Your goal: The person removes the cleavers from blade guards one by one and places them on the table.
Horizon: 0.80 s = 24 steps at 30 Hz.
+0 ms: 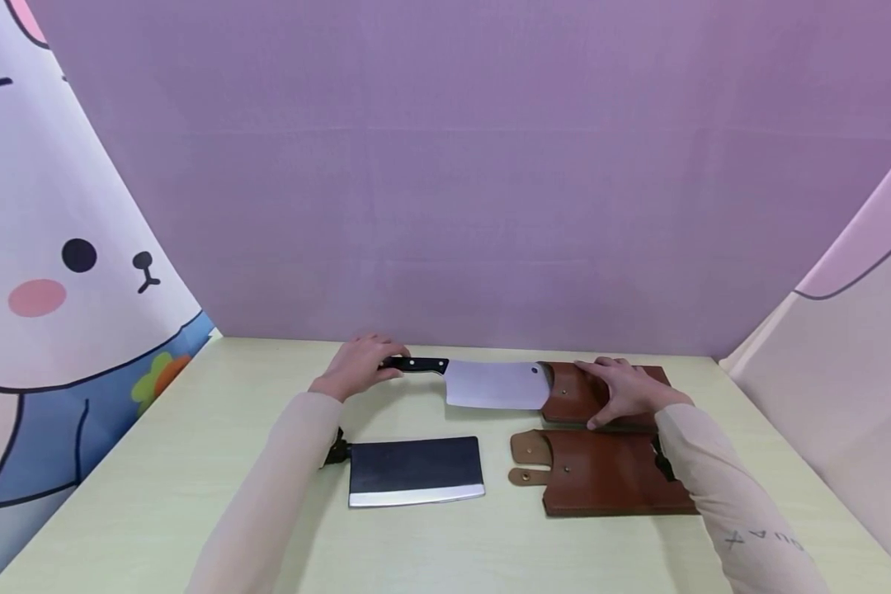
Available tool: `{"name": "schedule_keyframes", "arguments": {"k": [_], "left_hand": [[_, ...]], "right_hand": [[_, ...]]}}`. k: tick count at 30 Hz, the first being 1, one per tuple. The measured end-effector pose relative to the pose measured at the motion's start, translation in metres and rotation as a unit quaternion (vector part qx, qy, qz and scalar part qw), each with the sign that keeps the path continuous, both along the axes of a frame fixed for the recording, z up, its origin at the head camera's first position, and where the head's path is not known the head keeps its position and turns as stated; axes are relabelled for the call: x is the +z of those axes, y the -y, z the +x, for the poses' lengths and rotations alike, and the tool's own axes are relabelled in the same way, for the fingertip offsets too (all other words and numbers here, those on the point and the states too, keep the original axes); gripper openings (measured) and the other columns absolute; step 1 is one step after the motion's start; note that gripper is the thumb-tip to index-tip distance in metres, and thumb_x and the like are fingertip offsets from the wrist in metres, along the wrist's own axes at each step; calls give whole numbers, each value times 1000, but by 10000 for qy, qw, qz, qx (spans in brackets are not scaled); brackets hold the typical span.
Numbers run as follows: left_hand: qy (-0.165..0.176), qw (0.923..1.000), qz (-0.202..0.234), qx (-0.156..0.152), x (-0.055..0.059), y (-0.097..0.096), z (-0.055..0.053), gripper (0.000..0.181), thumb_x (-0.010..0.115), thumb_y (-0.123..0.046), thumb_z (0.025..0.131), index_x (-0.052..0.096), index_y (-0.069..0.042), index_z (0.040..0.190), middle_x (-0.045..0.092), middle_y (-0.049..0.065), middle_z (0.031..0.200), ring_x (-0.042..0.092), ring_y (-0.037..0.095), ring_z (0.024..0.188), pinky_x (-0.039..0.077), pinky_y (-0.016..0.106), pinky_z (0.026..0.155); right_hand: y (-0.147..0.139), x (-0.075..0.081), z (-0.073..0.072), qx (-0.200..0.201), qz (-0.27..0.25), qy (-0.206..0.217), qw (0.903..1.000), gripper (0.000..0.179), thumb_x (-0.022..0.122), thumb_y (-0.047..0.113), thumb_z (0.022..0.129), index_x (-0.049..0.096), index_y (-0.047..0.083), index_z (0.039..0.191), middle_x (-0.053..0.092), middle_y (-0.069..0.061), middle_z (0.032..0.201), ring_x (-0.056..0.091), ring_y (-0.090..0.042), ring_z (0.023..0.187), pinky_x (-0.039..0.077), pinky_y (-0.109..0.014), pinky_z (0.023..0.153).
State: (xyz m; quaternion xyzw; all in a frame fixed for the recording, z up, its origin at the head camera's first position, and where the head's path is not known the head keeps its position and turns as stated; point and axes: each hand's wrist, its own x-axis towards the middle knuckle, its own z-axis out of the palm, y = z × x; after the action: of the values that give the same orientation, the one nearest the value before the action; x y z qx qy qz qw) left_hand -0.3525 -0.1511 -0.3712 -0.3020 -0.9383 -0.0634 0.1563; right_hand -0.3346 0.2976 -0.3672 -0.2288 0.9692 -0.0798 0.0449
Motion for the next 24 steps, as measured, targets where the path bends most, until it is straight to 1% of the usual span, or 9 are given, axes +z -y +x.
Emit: {"name": "schedule_keyframes", "arguments": {"k": [9, 13, 15, 20, 24], "left_hand": [[-95, 10000, 6, -16, -1, 6, 1, 29, 67, -33, 81, 65, -23, 108, 63, -1, 94, 58, 21, 92, 44, 40, 88], [-79, 9999, 109, 20, -1, 10, 1, 28, 68, -32, 81, 65, -23, 108, 63, -1, 94, 58, 21, 92, 44, 40, 86], [-85, 9999, 112, 43, -1, 12, 1, 28, 68, -31, 81, 65, -22, 108, 63, -1, 94, 58, 22, 94, 44, 41, 87], [-10, 9999, 108, 91, -1, 18, 1, 30, 67, -31, 82, 64, -22, 109, 64, 0, 96, 57, 22, 96, 43, 41, 90], [9, 9999, 143, 78, 2, 23, 5, 30, 67, -31, 82, 64, -21, 110, 64, 1, 100, 57, 23, 97, 43, 42, 89]], "right_hand": [[-2, -2, 0, -55, -19, 31, 10000, 102, 80, 48, 58, 33, 10, 140, 34, -28, 137, 31, -50, 121, 23, -69, 94], [-3, -2, 0, -45, 23, -37, 10000, 102, 80, 49, 58, 33, 10, 140, 36, -28, 136, 32, -50, 121, 22, -70, 94], [-4, -2, 0, -4, 28, -87, 10000, 102, 81, 48, 58, 34, 9, 139, 36, -29, 135, 33, -51, 120, 23, -70, 93], [-6, -2, -1, -49, 34, -98, 9999, 103, 80, 49, 57, 34, 9, 140, 36, -29, 135, 33, -51, 120, 23, -70, 93], [-7, -3, -4, -98, 31, -72, 9999, 104, 80, 51, 56, 33, 10, 140, 35, -29, 136, 32, -51, 121, 23, -70, 93]]}}
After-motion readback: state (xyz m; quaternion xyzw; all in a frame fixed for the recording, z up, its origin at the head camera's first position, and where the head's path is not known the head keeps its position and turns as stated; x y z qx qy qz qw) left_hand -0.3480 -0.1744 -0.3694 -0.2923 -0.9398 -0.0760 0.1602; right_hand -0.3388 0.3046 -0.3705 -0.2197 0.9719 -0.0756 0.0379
